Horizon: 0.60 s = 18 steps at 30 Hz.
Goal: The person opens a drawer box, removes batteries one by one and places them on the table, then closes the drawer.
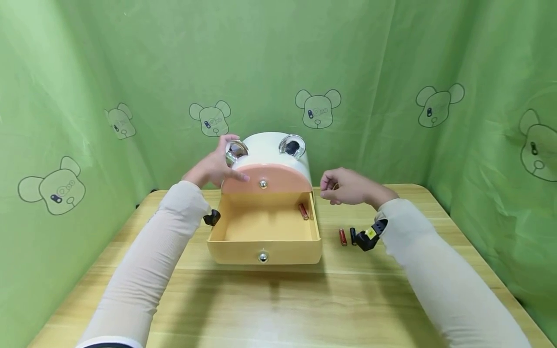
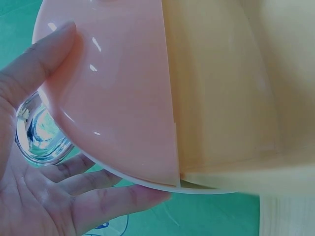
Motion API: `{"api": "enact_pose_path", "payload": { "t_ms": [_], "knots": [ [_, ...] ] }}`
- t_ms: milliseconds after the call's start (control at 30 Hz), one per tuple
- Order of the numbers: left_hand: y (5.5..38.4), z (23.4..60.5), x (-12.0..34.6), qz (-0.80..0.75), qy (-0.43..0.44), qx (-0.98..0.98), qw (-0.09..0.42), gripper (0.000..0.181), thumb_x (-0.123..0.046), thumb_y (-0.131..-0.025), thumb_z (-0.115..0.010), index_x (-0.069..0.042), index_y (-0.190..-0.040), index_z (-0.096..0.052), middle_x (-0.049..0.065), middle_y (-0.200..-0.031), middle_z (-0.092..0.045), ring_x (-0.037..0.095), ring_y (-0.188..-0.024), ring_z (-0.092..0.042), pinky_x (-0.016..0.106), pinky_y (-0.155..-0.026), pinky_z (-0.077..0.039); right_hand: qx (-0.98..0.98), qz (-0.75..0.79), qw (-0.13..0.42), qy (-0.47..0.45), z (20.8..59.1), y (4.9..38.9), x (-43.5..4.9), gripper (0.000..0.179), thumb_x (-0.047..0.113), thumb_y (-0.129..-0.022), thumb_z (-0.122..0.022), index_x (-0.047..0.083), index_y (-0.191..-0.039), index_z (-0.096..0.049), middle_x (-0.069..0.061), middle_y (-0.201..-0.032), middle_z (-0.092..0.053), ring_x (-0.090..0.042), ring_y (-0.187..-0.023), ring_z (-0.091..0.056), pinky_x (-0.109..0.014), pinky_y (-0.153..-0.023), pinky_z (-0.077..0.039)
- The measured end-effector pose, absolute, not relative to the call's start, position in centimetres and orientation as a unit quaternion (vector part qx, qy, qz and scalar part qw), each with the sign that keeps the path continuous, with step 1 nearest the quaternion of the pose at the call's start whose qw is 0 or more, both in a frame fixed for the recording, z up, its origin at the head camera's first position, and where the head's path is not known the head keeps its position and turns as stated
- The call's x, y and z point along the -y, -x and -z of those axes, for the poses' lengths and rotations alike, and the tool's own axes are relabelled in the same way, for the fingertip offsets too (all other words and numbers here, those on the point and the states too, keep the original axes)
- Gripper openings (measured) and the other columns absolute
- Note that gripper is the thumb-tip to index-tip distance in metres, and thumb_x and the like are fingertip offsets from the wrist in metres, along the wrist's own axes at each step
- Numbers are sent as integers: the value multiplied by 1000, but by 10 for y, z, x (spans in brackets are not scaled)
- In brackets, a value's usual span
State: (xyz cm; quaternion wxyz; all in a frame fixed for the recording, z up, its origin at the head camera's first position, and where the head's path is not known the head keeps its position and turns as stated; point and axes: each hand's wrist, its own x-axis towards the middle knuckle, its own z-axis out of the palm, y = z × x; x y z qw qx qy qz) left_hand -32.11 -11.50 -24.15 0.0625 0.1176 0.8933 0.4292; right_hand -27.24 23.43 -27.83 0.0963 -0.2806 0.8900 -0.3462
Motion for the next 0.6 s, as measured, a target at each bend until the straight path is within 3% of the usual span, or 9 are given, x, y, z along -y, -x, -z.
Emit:
{"api": "enact_pose_path", "payload": {
  "t_ms": [600],
  "knots": [
    [321,239,115,-417,-123,-898,62,119,-19,-60,-93,-42,-145,-13,22,-136,-43,38,-105,-57,39,-63,-59,-876,315,102,351,260,258,-181,15,11,-91,-66,1,-101,-59,-4,-86,-62,-18,-76,-60,-35,-70,-56]
  ]
}}
